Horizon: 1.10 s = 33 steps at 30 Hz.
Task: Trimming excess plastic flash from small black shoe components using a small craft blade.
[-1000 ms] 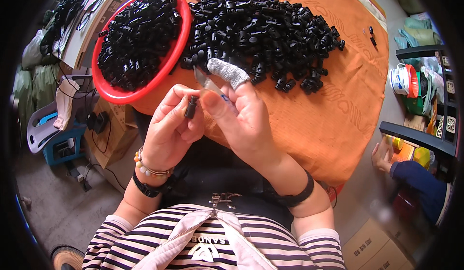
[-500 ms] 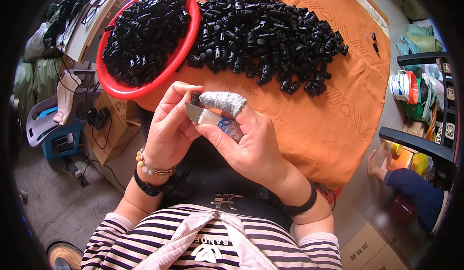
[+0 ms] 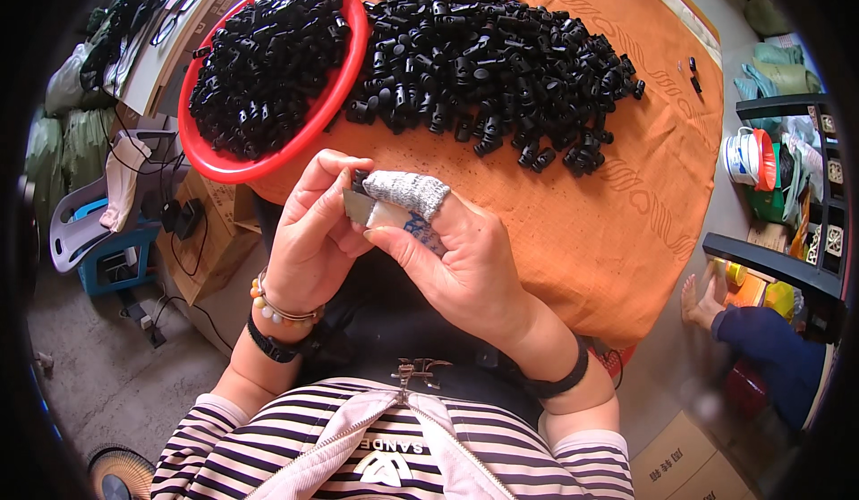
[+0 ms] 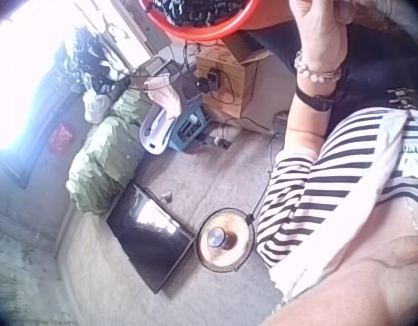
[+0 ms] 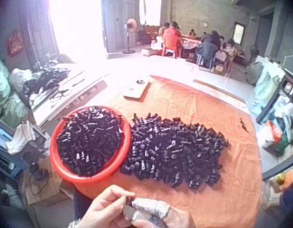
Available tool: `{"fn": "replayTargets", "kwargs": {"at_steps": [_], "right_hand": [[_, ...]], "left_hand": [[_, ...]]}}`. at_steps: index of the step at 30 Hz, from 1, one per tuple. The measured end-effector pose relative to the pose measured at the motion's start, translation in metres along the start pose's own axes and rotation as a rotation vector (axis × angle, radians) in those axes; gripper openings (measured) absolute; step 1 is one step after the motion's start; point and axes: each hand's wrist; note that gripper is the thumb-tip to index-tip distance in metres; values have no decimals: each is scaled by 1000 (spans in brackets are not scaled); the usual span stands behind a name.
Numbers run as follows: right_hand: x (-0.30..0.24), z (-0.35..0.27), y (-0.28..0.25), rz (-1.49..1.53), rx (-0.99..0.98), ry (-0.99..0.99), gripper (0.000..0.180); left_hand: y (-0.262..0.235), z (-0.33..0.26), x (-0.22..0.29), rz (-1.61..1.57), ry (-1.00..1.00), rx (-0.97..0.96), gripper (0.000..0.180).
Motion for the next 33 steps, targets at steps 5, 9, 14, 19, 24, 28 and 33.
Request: {"fn": "replayTargets", "kwargs": {"at_steps": [5,9,14,19,24,28,33], "right_hand": [[1,2,-1,-32,-3,-12,27],[2,3,-1,-22,-24,-26,28],[3,4,-4,234,19,85,35],[5,14,2,236,110,-38,47],[1,22,7,220,56,39,51],[3,23,4,336,24,91,46],[8,19,-3,192,191,-15,41]], "left_hand": [[3,0,1,3,-14,51,14],[-5,0,0,-2,-19,-19,18],[-6,1,1,-59,-35,-106,18],[-7,0,-1,-53,-48,-131,18],[7,-2,-3,-21,-64,-46,17],[-5,-4,-1,-22,-39,-148,16],[-9,-3,9,70,16,-29,26]]}}
Point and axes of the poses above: each hand's wrist, its own z-axis towards the middle knuckle, its own y-axis out of the palm, x = y × z, and after that the axes turned 2 degrees about -x, right-handed
